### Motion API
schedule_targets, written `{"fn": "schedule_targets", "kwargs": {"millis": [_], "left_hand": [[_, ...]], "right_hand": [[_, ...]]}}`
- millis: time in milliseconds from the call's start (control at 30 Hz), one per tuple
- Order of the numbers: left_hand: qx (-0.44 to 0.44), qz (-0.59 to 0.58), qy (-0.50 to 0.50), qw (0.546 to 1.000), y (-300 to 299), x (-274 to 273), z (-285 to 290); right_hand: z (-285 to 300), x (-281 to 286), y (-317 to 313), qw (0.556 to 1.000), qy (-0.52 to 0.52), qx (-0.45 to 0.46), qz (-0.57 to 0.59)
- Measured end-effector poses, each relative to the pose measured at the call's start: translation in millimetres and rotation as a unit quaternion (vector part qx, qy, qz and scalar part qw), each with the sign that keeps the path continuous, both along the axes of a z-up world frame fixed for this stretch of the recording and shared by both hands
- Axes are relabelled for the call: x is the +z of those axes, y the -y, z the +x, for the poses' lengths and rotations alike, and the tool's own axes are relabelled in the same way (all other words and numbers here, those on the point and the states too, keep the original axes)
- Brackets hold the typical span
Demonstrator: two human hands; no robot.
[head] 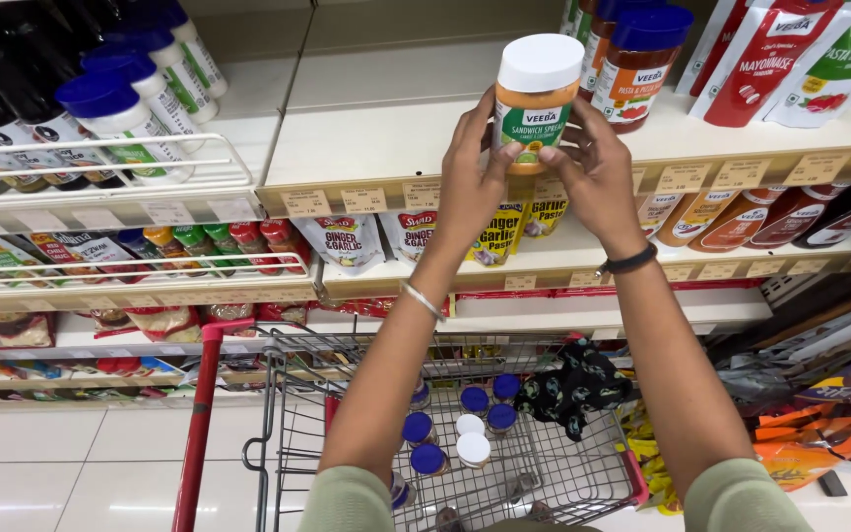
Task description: Picking up sauce jars from a shopping cart, wiping them with a cloth, and organizing them on a store shelf.
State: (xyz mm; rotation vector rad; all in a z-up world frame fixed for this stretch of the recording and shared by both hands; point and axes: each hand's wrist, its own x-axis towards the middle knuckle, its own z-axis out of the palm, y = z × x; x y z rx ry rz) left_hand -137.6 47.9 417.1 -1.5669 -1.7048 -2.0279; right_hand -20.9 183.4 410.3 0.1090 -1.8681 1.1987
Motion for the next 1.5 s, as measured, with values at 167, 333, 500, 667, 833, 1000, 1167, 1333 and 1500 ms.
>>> {"fn": "schedule_targets", "kwargs": {"millis": [167,333,500,667,833,1000,1167,1333,1500], "left_hand": [[0.084,-0.009,-0.026,0.996,-2,-2,-13],[0.045,-0.065,0.009,0.997,9,10,-45],[-0.010,-0.105,0.017,0.994,11,6,-60],[-0.024,-0.133,0.038,0.990,11,7,-62],[-0.029,-0.135,0.040,0.990,8,2,-67],[-0.064,-0.119,0.058,0.989,10,2,-70],[-0.061,-0.120,0.059,0.989,13,7,-66],[-0.043,-0.129,0.066,0.988,14,6,-70],[-0.069,-0.127,0.082,0.986,12,8,-74]], "right_hand": [[-16,-12,-10,0.999,0.026,-0.042,0.011],[-17,-1,-4,0.997,0.045,-0.061,0.018],[-20,1,-8,0.987,0.074,-0.126,0.068],[-19,6,-6,0.986,0.095,-0.128,0.055],[-17,7,-9,0.990,0.098,-0.095,0.046],[-15,6,-14,0.991,0.114,-0.064,0.029],[-17,10,-9,0.990,0.112,-0.068,0.042],[-21,10,-6,0.991,0.112,-0.058,0.034],[-21,13,-7,0.986,0.131,-0.077,0.063]]}}
